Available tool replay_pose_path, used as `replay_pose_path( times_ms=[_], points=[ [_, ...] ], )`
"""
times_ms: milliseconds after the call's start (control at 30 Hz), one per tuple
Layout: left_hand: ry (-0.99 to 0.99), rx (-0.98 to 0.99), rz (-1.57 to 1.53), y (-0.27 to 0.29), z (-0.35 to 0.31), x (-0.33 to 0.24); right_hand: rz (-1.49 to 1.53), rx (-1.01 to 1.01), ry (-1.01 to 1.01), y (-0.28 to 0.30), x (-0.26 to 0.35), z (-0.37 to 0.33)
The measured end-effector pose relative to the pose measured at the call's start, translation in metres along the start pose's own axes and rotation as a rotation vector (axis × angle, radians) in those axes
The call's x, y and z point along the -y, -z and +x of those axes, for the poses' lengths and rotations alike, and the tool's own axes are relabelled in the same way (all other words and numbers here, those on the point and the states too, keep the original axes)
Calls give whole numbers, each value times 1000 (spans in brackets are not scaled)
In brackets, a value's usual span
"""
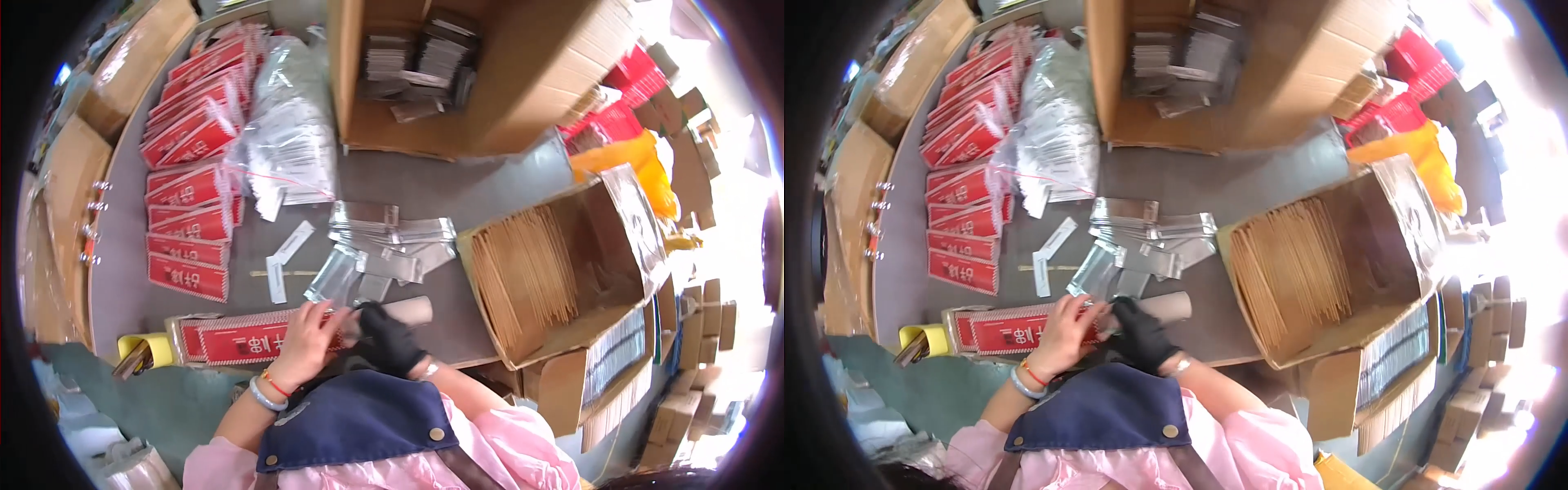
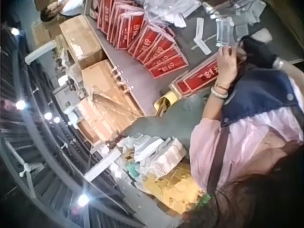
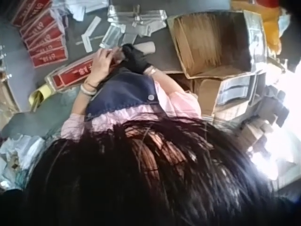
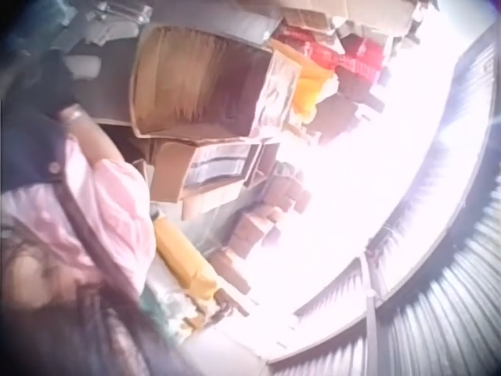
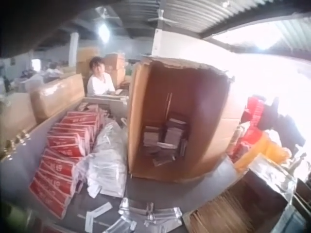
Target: Packaging small items into individual plastic bags and attaching red identification labels.
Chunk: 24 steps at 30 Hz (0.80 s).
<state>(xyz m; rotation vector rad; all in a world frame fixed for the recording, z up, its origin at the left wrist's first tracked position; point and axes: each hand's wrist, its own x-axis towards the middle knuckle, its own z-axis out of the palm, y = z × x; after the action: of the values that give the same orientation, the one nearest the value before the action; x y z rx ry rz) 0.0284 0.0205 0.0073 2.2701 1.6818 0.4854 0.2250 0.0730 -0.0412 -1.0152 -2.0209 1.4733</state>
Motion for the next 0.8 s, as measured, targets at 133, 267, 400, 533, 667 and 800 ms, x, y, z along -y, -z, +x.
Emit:
replay_pose_path(
  times_ms=[133, 267, 400, 533, 667, 800],
  points=[
    [-150, 194, 23, -5, 3, 8, -731, 92, 182, 28, 6, -1],
    [-163, 157, 34, 47, 11, 23, -689, -133, 240, 50, 28, -7],
    [2, -119, 198, 83, 2, 91, -745, -182, 103, 66, 21, -16],
    [355, -334, 123, 27, -33, 65, -794, -117, 122, 57, 31, -14],
    [560, -254, 72, -19, -46, 37, -802, -84, 100, 50, 39, -9],
    [564, -304, -46, -23, -49, 42, -839, 15, 94, 47, 45, -2]
  ],
)
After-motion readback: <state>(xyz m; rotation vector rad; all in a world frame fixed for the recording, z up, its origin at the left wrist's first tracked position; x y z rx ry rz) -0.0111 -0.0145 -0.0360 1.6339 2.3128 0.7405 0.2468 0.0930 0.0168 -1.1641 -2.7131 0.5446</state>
